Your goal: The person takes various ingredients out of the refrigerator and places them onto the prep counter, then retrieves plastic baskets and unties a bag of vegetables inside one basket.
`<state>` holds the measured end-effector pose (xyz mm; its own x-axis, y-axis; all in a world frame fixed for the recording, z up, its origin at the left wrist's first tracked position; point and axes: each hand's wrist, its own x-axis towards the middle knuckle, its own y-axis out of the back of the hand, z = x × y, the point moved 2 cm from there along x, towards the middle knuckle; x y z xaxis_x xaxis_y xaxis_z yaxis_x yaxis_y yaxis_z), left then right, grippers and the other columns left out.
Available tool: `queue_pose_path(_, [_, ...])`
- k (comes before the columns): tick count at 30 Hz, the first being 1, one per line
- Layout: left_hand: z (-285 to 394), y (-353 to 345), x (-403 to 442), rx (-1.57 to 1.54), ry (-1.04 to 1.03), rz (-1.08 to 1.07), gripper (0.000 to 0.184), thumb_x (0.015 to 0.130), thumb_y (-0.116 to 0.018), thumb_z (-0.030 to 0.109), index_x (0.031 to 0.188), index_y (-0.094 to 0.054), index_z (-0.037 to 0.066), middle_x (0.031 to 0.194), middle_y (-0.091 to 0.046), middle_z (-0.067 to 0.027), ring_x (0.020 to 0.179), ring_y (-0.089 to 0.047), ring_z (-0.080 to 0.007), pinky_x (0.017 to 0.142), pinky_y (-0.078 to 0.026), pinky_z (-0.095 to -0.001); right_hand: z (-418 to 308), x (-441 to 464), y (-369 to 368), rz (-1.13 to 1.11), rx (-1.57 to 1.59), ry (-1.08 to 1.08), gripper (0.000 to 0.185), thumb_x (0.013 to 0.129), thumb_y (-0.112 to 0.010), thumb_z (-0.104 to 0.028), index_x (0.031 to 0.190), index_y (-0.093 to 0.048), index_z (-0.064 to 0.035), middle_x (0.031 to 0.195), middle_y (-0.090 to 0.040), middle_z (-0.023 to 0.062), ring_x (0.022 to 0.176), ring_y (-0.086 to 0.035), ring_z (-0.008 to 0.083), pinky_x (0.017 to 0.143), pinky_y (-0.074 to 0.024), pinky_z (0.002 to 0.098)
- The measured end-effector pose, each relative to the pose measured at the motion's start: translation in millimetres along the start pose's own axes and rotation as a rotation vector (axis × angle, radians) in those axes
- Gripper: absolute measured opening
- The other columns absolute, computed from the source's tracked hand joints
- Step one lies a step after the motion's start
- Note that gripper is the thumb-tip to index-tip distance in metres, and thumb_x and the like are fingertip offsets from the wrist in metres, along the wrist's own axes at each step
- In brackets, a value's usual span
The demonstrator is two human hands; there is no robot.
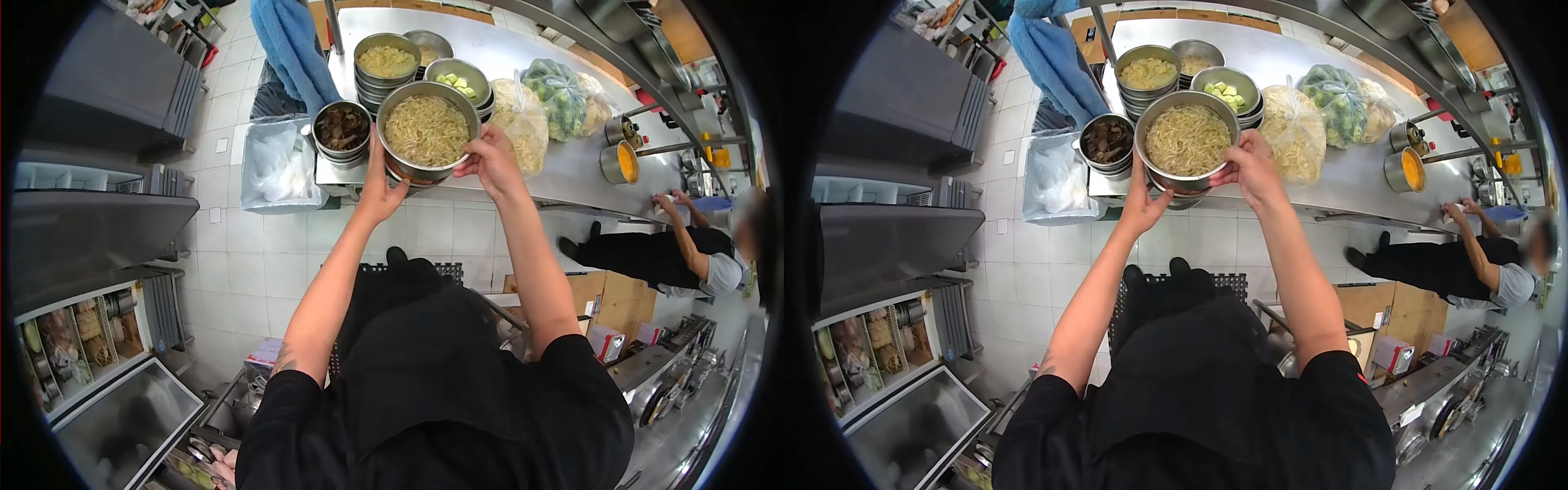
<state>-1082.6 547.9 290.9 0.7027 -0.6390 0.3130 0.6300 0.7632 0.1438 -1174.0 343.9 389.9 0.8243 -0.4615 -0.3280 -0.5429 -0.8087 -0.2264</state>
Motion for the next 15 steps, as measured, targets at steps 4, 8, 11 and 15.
queue_pose_path(4, [11, 3, -18, -0.060, 0.196, 0.094, 0.106, 0.076, -0.063, -0.002, 0.161, -0.002, 0.009, 0.168, -0.009, -0.0167, 0.154, -0.015, -0.0334, 0.117, -0.029, -0.0475, 3, -4, 15, 0.028, 0.048, -0.016, 0.020, 0.085, -0.060, -0.003, 0.101, -0.048, -0.0028, 0.078, -0.064, 0.0135, 0.054, -0.067, 0.0239, 0.051, -0.0608, 0.0374])
queue_pose_path(8, [-8, 5, -56, 0.035, 0.241, 0.189, 0.092, 0.082, -0.065, 0.000, 0.160, -0.019, 0.012, 0.159, -0.036, -0.0145, 0.140, -0.043, -0.0308, 0.104, -0.044, -0.0451, 11, -17, 30, 0.070, 0.142, 0.027, 0.019, 0.087, -0.059, -0.004, 0.103, -0.049, -0.0044, 0.084, -0.066, 0.0135, 0.055, -0.067, 0.0239, 0.052, -0.0608, 0.0369])
queue_pose_path(11, [-17, 2, -82, -0.001, 0.319, 0.188, 0.075, 0.086, -0.063, 0.000, 0.155, -0.034, 0.011, 0.150, -0.048, -0.0128, 0.126, -0.055, -0.0254, 0.099, -0.046, -0.0400, 12, -28, 39, 0.085, 0.165, 0.036, 0.018, 0.086, -0.059, 0.000, 0.099, -0.047, -0.0044, 0.085, -0.065, 0.0132, 0.058, -0.069, 0.0243, 0.051, -0.0622, 0.0388])
queue_pose_path(15, [-23, -1, -115, -0.040, 0.407, 0.094, 0.060, 0.089, -0.061, 0.000, 0.146, -0.046, 0.007, 0.134, -0.062, -0.0107, 0.111, -0.065, -0.0218, 0.094, -0.048, -0.0344, 7, -44, 45, 0.097, 0.183, 0.075, 0.018, 0.087, -0.058, 0.001, 0.099, -0.047, -0.0050, 0.085, -0.065, 0.0129, 0.057, -0.069, 0.0242, 0.051, -0.0621, 0.0389])
